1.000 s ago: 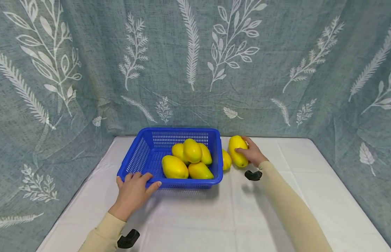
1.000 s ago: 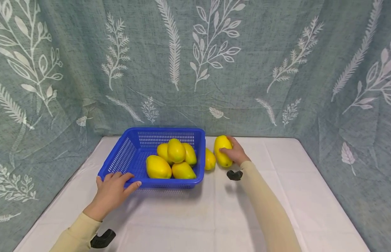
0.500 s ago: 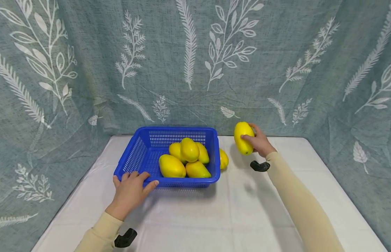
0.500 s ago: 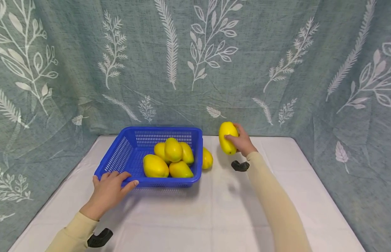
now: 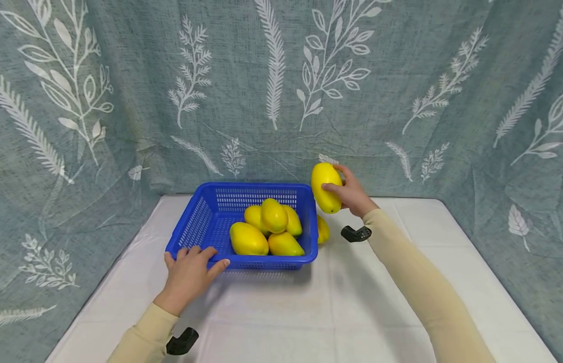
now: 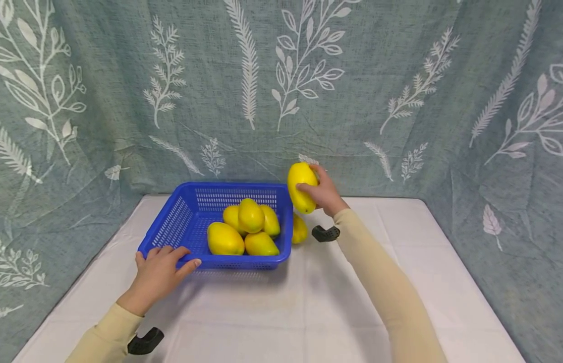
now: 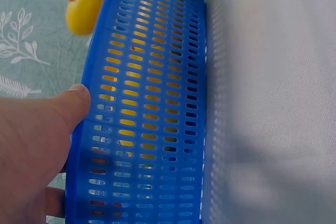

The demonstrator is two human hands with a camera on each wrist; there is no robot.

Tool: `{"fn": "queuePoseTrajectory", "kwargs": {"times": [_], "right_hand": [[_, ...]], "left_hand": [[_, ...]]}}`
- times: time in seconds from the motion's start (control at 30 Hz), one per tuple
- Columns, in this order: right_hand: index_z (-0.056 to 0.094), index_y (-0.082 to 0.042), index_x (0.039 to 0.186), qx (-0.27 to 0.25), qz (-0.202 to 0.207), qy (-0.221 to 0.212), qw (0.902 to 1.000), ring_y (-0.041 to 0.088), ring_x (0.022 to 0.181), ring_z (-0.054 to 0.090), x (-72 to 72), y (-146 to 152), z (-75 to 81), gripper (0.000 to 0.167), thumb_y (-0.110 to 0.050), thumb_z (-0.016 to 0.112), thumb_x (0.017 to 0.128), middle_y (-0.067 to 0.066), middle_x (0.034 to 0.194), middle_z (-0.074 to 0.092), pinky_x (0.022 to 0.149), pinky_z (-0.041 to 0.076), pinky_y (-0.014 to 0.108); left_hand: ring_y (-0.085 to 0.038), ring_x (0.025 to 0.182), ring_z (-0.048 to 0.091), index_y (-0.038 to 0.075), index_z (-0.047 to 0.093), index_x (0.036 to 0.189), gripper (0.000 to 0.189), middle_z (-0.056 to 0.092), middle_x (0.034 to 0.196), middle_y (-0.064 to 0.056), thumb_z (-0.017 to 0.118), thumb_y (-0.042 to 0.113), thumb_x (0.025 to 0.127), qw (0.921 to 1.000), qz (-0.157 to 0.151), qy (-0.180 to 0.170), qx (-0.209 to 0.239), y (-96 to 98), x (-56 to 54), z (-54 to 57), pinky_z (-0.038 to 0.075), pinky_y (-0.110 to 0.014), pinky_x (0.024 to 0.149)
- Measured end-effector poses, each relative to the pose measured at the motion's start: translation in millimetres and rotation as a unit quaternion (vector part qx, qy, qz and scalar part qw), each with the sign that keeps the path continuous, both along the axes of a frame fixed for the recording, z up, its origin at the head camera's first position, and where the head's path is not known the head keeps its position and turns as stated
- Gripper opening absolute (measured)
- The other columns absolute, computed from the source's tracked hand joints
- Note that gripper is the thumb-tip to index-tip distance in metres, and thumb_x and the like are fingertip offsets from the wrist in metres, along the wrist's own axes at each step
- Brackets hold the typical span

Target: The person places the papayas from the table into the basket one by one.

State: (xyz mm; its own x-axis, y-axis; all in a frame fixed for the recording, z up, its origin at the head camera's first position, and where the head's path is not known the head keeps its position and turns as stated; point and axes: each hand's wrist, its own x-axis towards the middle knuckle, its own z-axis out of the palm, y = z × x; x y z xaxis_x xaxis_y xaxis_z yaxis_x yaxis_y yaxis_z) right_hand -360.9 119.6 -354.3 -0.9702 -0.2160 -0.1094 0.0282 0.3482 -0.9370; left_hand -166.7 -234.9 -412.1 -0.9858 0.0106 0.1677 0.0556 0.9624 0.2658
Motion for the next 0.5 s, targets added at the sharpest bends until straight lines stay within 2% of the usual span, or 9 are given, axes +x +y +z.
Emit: {"fn": "queuePoseTrajectory", "kwargs": {"times": [0.2, 0.33, 0.5], "right_hand": [[0.022, -0.029, 0.162, 0.02, 0.026, 0.009, 0.9994, 0.043, 0.131, 0.054, 7.7, -42, 1.2, 0.078, -0.028, 0.067, 0.098, 0.023, 0.157, 0.038, 0.095, 0.056, 0.059], [0.028, -0.025, 0.161, 0.051, 0.037, 0.026, 0.9976, 0.041, 0.131, 0.053, 12.5, -62, -2.4, 0.074, -0.026, 0.067, 0.098, 0.021, 0.158, 0.038, 0.098, 0.054, 0.055], [0.031, -0.022, 0.159, 0.077, 0.049, 0.041, 0.995, 0.039, 0.137, 0.049, 14.2, -79, -7.7, 0.071, -0.025, 0.067, 0.098, 0.017, 0.161, 0.037, 0.109, 0.047, 0.054]], "left_hand": [[-0.062, 0.115, 0.052, 0.003, 0.07, 0.123, 0.048, 0.066, 0.116, -0.031, 0.063, 0.044, 0.099, 1.0, 0.003, 0.006, 0.001, -0.9, 0.1, -0.5, 0.017, -0.09, 0.1], [-0.061, 0.114, 0.053, 0.003, 0.07, 0.123, 0.047, 0.066, 0.115, -0.031, 0.064, 0.044, 0.099, 0.9999, 0.004, 0.01, 0.003, -0.5, -0.3, -1.1, 0.017, -0.09, 0.1], [-0.061, 0.116, 0.052, 0.003, 0.07, 0.124, 0.048, 0.066, 0.116, -0.031, 0.063, 0.044, 0.099, 1.0, 0.005, 0.007, 0.001, -0.6, 0.0, -1.1, 0.017, -0.09, 0.1]]}}
